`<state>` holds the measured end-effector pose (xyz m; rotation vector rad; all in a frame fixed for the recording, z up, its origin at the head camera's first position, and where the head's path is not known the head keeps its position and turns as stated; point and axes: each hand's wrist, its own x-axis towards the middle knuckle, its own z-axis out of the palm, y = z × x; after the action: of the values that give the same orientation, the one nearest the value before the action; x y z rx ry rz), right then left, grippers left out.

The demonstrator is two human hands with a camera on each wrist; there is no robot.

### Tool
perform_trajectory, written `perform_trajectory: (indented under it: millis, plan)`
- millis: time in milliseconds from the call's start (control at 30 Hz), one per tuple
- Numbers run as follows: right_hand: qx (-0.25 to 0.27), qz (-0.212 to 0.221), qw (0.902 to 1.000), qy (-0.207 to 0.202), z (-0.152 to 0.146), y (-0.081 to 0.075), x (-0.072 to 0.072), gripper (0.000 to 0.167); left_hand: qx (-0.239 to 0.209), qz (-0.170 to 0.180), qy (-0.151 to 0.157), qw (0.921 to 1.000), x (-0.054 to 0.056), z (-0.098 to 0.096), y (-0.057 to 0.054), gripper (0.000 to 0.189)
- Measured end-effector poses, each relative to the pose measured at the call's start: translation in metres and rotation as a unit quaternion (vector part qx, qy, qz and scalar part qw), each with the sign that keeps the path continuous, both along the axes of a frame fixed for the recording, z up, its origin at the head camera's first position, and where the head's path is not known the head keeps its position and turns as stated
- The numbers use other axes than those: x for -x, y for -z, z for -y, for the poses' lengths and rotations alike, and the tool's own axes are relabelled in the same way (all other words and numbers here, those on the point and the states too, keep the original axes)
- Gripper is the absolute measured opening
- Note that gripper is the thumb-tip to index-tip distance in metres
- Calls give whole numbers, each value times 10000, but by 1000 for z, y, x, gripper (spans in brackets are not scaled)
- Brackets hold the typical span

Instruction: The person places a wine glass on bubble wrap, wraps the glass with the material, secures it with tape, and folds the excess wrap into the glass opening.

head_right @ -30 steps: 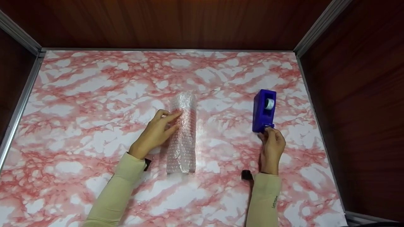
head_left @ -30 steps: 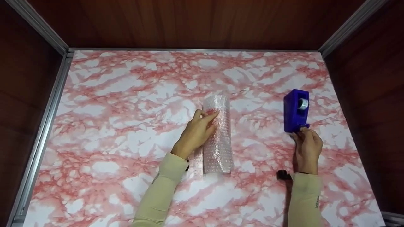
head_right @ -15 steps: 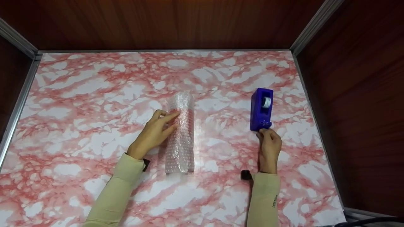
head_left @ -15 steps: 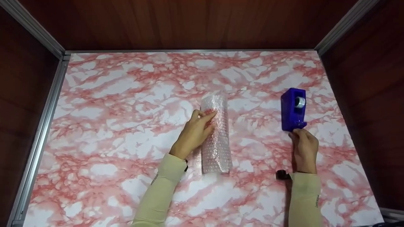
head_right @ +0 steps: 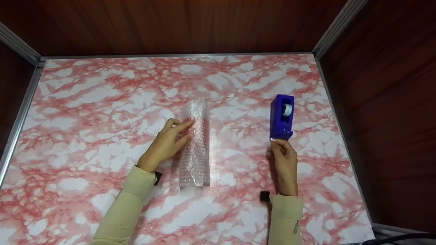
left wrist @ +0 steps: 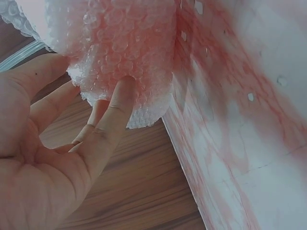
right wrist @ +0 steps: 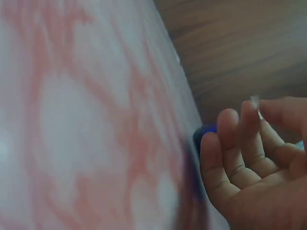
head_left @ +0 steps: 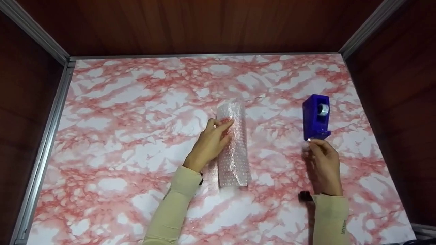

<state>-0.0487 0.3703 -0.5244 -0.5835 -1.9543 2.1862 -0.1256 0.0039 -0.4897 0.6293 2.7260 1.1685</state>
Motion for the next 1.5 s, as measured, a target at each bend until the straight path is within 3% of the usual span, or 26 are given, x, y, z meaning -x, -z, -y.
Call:
perform_trajectory:
  millis: [67,167,267,467,600,700,933,1100,1267,1400,1500]
  plan:
    - [-819,-26,9962,-303,10,-12,0,37,1,0,-11,10000,0,0,0,50]
    - [-1773,-272,9813,-700,22,-26,2,31,15,-1,-21,10000,0,1,0,50]
    - [-2078,-619,9704,-1064,29,-24,7,36,7,18,-50,10000,0,1,1,50]
    - [-1902,-872,9606,-1829,42,-18,19,47,32,116,-74,9999,2,0,0,51]
    - [-1651,-952,9557,-2243,54,-23,27,42,63,96,-59,9999,3,0,0,51]
    - [-1586,-1135,9468,-2561,63,-27,36,36,76,33,-48,10000,3,-1,-1,51]
    - [-1798,-1700,9067,-3415,92,-38,62,29,53,-147,-25,9999,3,0,-1,49]
    - [-1666,-1612,8864,-4007,118,-46,82,27,59,-134,-17,9999,2,1,-1,50]
    - [-1742,-1494,8586,-4584,141,-49,102,26,72,-131,-35,9999,2,-1,-1,50]
    - [-1958,-1358,8387,-4897,152,-51,112,25,81,-203,46,9998,2,-3,-1,50]
    - [-2098,-1245,8291,-5031,156,-53,115,22,47,-297,59,9995,2,-2,-1,49]
